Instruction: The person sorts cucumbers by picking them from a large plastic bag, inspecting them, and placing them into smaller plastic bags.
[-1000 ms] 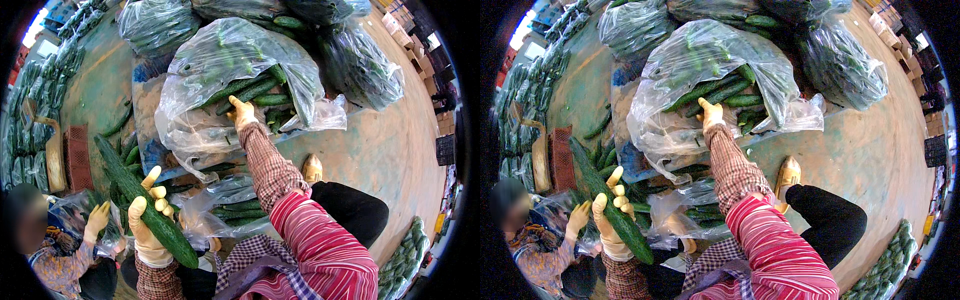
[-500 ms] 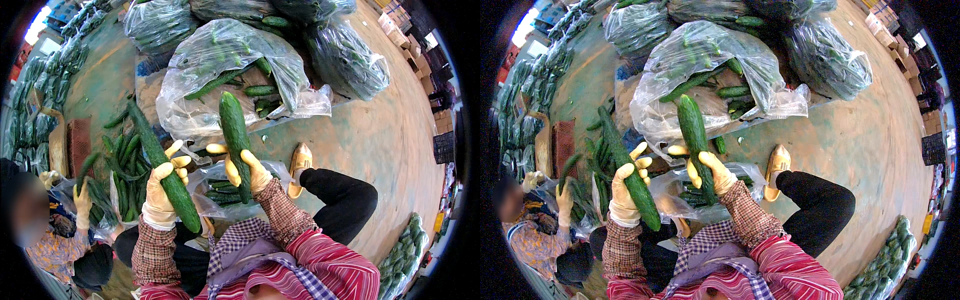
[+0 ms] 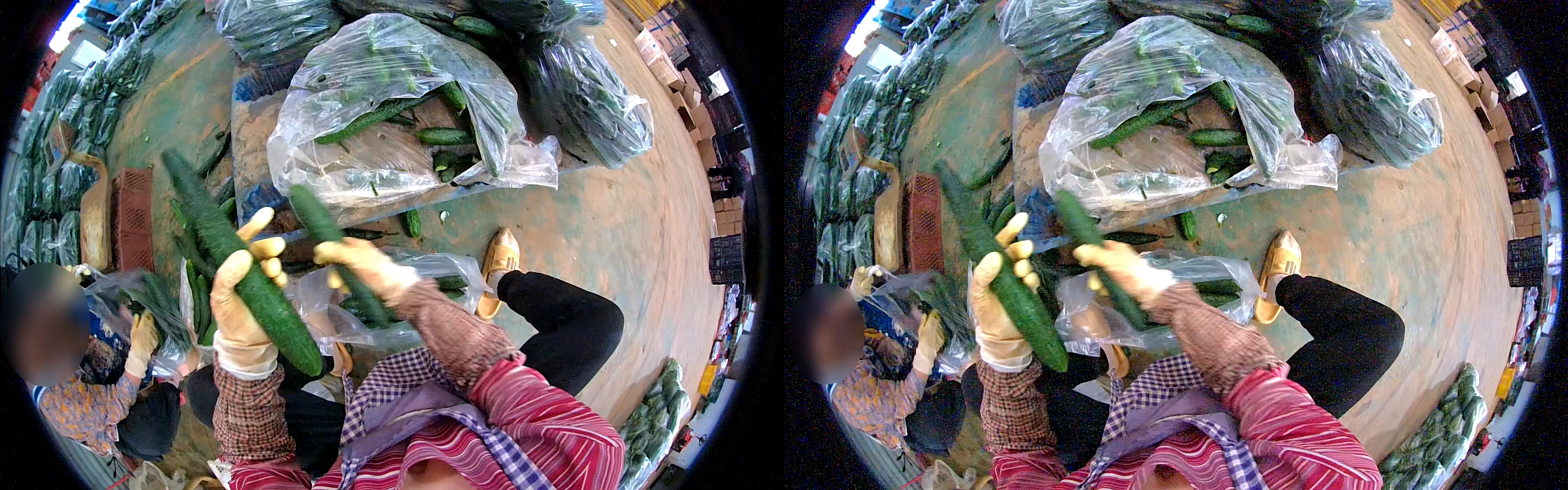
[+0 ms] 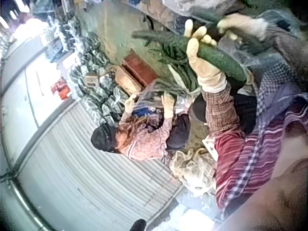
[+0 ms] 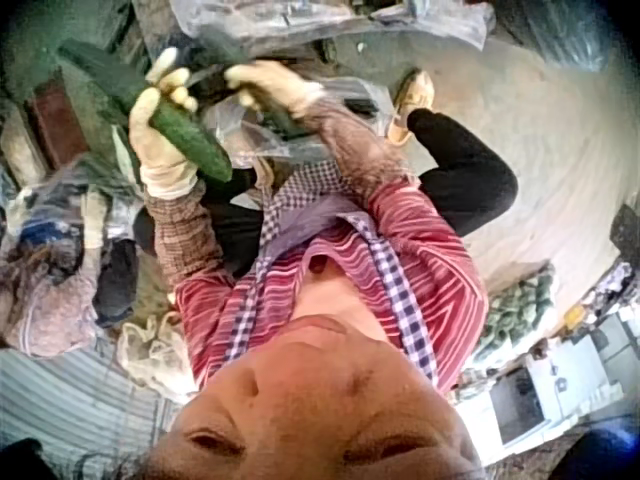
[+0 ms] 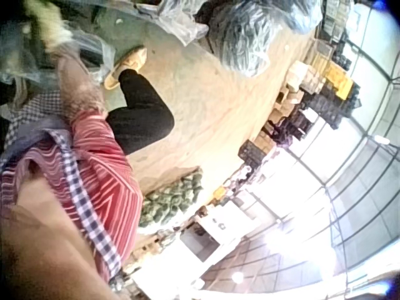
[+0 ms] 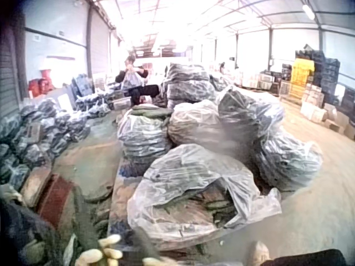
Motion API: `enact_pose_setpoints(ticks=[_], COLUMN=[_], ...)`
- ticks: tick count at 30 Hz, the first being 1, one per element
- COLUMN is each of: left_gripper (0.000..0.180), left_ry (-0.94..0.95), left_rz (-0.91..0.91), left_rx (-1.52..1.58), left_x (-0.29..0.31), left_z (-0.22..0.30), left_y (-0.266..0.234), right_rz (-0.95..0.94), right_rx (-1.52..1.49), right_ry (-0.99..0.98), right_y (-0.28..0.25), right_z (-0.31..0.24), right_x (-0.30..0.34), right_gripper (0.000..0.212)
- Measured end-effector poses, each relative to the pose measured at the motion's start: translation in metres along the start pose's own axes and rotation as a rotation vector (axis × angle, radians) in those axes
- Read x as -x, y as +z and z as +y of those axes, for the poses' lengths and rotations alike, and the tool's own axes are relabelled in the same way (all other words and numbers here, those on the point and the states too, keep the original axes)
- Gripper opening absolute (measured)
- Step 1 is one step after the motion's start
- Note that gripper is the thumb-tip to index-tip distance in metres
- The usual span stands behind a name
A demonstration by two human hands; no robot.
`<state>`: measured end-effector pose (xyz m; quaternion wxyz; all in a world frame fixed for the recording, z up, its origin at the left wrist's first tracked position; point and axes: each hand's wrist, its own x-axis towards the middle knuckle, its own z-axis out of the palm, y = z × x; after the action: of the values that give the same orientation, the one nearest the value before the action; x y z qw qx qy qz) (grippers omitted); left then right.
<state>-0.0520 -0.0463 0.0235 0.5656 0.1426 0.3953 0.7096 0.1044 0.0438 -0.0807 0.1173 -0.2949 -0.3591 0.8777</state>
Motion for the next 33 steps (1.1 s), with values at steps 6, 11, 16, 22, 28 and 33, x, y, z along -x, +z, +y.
enact_pose_setpoints(ticks=[6,11,16,22,28,33], left_gripper=[0.065,0.064,0.067,0.068,0.059,0.052], left_ry=[0.093,0.022,-0.062,-0.054,-0.149,-0.222], left_rz=[-0.041,0.065,0.134,0.14,0.014,-0.165], left_rx=[0.014,0.027,-0.025,-0.248,-0.259,0.018], left_x=[0.004,0.001,-0.001,0.002,0.001,0.008], left_z=[0.022,0.017,0.008,0.01,-0.01,-0.028], left_y=[-0.005,-0.009,-0.012,0.011,0.015,0.028], right_rz=[0.172,1.115,0.994,0.062,-0.337,-0.398], right_rx=[0.325,-0.117,-0.208,-0.608,-0.904,-0.656], right_ry=[-0.516,-0.478,-0.29,-0.622,-0.452,-0.409], right_y=[0.017,-0.142,-0.178,-0.142,-0.069,-0.039], right_z=[0.008,-0.03,-0.084,-0.027,-0.014,-0.029], right_x=[-0.132,-0.213,-0.231,-0.095,0.017,0.054], right_gripper=[0.036,0.05,0.069,0.066,0.086,0.082])
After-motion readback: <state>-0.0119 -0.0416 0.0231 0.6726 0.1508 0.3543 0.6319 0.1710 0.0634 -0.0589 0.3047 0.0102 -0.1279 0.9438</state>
